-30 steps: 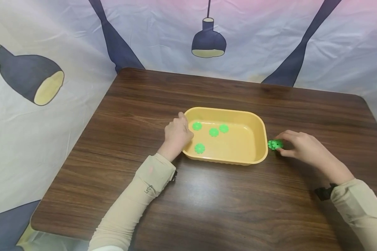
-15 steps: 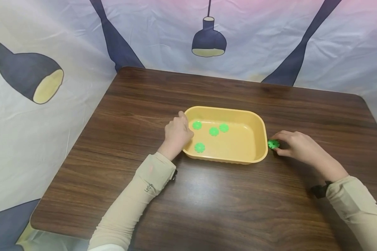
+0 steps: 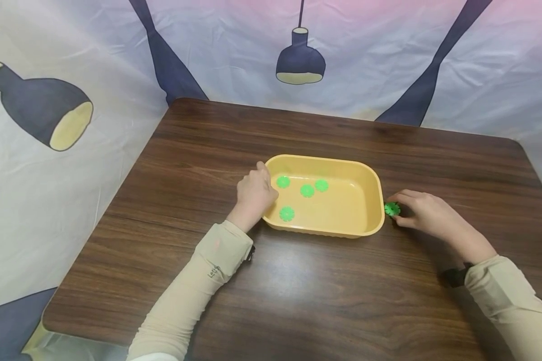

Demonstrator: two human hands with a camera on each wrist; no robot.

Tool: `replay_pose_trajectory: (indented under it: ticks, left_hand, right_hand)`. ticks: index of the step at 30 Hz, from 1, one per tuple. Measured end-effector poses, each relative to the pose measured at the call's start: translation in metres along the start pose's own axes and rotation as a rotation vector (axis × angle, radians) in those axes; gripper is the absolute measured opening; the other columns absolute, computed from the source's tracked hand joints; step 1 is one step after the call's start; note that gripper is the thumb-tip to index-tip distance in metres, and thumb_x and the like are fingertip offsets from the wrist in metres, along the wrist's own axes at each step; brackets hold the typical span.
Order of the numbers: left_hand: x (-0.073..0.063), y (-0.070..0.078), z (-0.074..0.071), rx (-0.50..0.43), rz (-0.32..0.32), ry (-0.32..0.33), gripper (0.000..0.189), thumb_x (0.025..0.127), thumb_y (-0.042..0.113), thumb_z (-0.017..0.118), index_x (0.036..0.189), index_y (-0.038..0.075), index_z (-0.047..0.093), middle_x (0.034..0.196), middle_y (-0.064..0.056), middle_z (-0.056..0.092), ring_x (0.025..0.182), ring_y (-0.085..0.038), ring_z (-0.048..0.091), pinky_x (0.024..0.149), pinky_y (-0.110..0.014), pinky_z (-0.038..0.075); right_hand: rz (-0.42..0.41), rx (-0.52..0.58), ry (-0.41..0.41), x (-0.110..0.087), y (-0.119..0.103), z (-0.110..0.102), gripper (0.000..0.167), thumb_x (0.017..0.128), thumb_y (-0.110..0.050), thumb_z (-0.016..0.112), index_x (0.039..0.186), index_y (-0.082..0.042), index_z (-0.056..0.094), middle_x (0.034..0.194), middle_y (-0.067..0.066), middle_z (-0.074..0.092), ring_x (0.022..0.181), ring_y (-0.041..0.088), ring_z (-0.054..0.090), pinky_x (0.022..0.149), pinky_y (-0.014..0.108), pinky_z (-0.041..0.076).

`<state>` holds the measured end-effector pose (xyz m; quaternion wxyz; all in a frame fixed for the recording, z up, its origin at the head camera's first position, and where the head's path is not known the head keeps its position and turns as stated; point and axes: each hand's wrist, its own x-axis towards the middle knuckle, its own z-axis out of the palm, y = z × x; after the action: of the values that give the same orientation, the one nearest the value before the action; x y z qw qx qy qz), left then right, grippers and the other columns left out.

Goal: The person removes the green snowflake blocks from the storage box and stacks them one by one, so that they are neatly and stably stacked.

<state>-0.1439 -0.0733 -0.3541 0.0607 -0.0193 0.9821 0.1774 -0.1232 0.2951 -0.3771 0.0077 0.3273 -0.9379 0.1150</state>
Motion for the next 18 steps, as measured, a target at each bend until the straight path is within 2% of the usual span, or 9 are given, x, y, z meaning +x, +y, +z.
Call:
replay_pose_trajectory:
  ticks: [5,9,13,18]
  left_hand:
    - [0.0,0.0,0.0,0.002,-0.002,-0.002,0.03,0.072,0.007,0.057,0.098,0.003,0.041,0.07,-0.012,0.058,0.061,-0.026,0.059,0.053,-0.039,0.048]
    - [0.0,-0.001,0.0,0.01,-0.006,-0.005,0.032,0.073,0.008,0.058,0.1,0.003,0.041,0.071,-0.012,0.058,0.063,-0.026,0.06,0.054,-0.04,0.049]
    - [0.0,-0.001,0.0,0.01,-0.006,0.001,0.031,0.073,0.008,0.057,0.099,0.003,0.041,0.071,-0.013,0.058,0.064,-0.027,0.061,0.055,-0.04,0.049]
    - [0.0,0.0,0.0,0.006,-0.008,-0.011,0.031,0.073,0.008,0.058,0.098,0.003,0.041,0.072,-0.013,0.059,0.064,-0.027,0.061,0.055,-0.04,0.049]
  right_hand:
    - [0.022,0.01,-0.008,0.0,-0.002,-0.003,0.044,0.072,-0.017,0.078,0.112,-0.007,0.062,0.103,0.008,0.064,0.088,0.025,0.063,0.072,0.046,0.049]
    - [0.059,0.007,0.017,0.0,-0.006,-0.008,0.043,0.078,-0.018,0.075,0.116,-0.007,0.06,0.109,0.013,0.062,0.099,0.034,0.06,0.078,0.052,0.047]
    - [0.099,-0.011,0.107,0.002,-0.011,-0.011,0.04,0.08,-0.015,0.071,0.117,-0.005,0.06,0.11,0.015,0.062,0.1,0.035,0.059,0.079,0.052,0.045]
    - [0.123,-0.009,0.307,0.006,-0.013,-0.014,0.032,0.079,-0.008,0.07,0.111,-0.005,0.063,0.108,0.014,0.062,0.098,0.033,0.059,0.077,0.049,0.046]
